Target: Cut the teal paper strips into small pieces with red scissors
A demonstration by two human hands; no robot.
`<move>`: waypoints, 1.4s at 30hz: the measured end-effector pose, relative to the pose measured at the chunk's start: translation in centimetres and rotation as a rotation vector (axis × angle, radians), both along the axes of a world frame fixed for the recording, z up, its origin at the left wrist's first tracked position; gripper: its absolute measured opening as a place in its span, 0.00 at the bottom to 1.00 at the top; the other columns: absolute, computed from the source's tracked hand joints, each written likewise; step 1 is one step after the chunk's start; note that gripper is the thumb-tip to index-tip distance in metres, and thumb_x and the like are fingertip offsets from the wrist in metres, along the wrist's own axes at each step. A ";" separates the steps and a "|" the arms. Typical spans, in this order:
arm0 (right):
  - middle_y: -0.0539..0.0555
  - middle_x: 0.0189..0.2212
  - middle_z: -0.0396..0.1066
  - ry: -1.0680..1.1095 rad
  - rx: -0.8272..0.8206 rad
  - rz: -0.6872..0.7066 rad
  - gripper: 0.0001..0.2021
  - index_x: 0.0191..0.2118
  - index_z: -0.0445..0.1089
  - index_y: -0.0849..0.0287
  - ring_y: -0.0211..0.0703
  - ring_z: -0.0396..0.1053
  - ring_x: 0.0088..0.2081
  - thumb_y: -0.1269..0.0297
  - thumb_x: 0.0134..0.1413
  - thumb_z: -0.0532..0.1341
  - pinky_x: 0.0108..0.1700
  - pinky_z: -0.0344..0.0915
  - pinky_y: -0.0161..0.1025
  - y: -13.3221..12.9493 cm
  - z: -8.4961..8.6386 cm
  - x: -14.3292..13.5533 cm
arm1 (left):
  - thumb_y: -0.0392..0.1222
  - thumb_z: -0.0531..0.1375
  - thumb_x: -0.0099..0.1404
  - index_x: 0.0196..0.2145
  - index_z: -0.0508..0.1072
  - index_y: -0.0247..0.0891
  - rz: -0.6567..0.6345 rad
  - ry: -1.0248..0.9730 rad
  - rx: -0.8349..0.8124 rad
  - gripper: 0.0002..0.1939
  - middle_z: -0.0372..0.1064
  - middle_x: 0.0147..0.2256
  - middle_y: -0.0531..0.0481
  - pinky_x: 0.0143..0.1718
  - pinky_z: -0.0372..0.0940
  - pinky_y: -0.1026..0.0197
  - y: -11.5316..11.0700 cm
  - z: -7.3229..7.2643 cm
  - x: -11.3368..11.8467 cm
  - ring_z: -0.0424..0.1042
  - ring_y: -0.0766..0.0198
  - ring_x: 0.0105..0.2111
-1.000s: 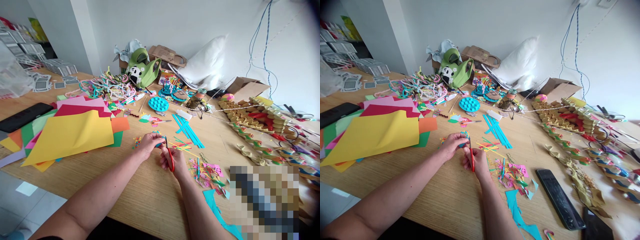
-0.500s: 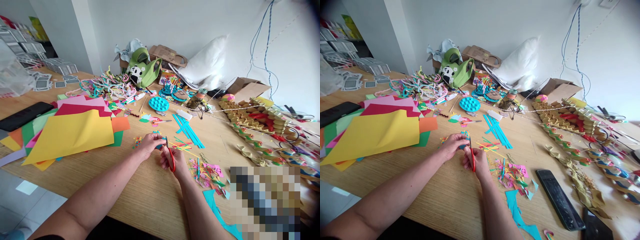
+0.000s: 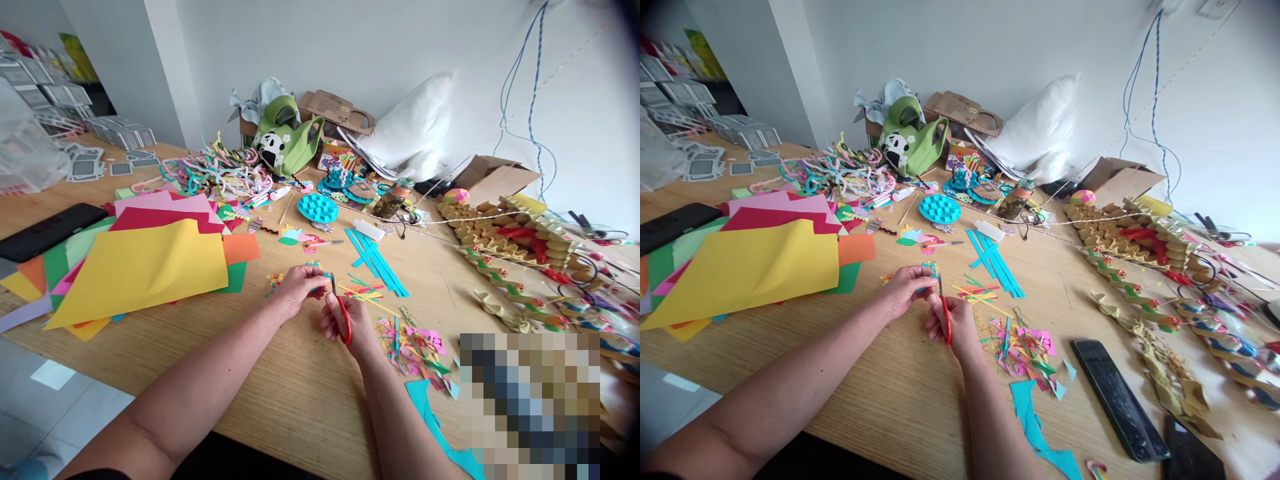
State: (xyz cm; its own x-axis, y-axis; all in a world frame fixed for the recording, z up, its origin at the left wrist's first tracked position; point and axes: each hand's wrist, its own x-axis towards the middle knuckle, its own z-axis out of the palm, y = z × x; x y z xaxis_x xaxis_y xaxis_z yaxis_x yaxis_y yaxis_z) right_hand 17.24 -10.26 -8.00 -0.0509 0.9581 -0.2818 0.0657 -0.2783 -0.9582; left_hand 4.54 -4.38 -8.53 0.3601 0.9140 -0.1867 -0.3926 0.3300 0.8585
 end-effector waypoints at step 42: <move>0.52 0.14 0.69 0.028 -0.012 0.035 0.26 0.23 0.66 0.62 0.35 0.65 0.12 0.38 0.43 0.61 0.14 0.60 0.29 0.0 0.0 0.2 | 0.39 0.64 0.48 0.20 0.70 0.33 -0.057 0.017 0.014 0.07 0.68 0.20 0.52 0.25 0.59 0.66 0.1 -0.3 -0.2 0.63 0.72 0.19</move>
